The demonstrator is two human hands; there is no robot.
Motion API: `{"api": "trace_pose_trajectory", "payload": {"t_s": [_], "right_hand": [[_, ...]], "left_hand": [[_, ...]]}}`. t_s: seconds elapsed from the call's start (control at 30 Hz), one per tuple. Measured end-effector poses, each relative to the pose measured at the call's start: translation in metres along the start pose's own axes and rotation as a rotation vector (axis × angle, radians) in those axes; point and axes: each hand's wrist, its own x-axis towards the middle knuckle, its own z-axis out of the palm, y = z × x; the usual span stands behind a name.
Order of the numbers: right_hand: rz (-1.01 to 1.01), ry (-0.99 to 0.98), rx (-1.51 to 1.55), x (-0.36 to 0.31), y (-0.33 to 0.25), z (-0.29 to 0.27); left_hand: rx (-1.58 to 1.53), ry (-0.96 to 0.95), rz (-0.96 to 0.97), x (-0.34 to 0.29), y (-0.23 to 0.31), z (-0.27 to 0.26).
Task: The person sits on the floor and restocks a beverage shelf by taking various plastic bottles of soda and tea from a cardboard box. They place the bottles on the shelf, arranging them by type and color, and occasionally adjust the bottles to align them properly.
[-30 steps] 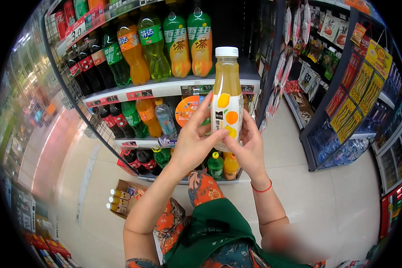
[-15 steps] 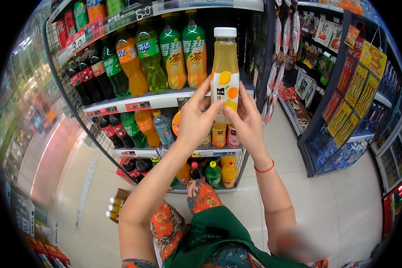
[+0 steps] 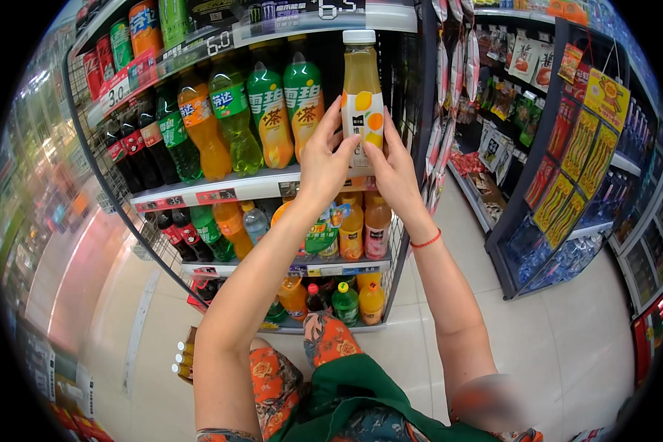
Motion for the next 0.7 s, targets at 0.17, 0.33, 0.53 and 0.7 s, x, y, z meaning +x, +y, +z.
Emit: {"api": "trace_pose_trajectory", "payload": {"t_s": [0.17,0.33,0.53,0.7], "right_hand": [[-0.001,0.014,0.010,0.014,0.015,0.001],[-0.016,0.008,-0.040,0.026,0.046,-0.002],[0.064,-0.029,-0.143,0.029,0.054,-0.002],[0.039,-0.059,-0.321,0.030,0.042,0.000]], "left_hand": [[-0.017,0.023,0.049,0.016,-0.019,0.003],[-0.002,0.060,0.028,0.025,-0.038,0.005],[0.091,0.050,0.051,0.028,-0.056,-0.004],[0.177,0.058,-0.028,0.025,-0.056,-0.010]]}}
